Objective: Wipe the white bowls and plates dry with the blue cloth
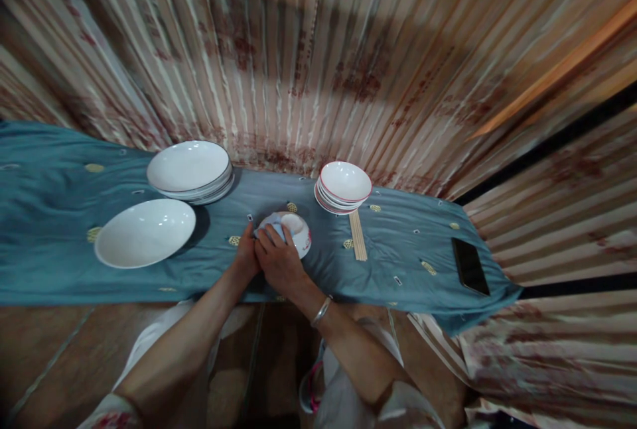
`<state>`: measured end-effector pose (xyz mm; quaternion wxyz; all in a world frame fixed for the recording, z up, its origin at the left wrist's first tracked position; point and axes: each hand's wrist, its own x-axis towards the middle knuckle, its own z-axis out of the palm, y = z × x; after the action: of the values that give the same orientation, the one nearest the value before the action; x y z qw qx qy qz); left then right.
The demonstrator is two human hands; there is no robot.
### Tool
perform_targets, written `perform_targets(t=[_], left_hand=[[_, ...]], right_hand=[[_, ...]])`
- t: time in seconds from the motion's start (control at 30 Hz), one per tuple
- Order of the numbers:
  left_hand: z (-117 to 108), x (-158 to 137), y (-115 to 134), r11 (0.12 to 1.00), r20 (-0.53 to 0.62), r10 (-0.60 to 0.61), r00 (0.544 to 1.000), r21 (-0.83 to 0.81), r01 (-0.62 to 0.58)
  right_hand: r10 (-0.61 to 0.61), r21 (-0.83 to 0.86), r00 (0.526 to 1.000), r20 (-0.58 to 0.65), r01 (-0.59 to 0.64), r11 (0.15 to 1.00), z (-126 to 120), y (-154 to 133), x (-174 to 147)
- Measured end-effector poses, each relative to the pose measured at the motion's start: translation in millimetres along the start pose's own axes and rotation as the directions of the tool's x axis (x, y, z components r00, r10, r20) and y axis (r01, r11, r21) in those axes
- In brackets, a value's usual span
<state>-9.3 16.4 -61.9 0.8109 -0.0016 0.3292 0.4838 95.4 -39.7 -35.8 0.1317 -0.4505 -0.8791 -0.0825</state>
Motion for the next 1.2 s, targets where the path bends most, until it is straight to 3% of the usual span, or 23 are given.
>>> perform_targets(t=[0.1, 0.43, 1.2], left_hand=[[7, -3, -3, 0.997, -0.074, 0.024, 0.997, -0.068, -0.029], [10, -4, -8, 0.983, -0.085, 0.113, 0.990, -0.138, -0.124], [33, -10, -8, 0.970, 0.019, 0.191, 0.981, -0.154, -0.186]], right_hand=[[-0.007, 0.007, 1.000, 0.003, 0.007, 1.000, -3, 2, 6], [0.021, -0.029, 0.990, 0.136, -0.017, 0.999, -17, 5, 33], [0.190, -0.045, 0.905, 0.380, -0.188, 0.981, -32, 15, 82]])
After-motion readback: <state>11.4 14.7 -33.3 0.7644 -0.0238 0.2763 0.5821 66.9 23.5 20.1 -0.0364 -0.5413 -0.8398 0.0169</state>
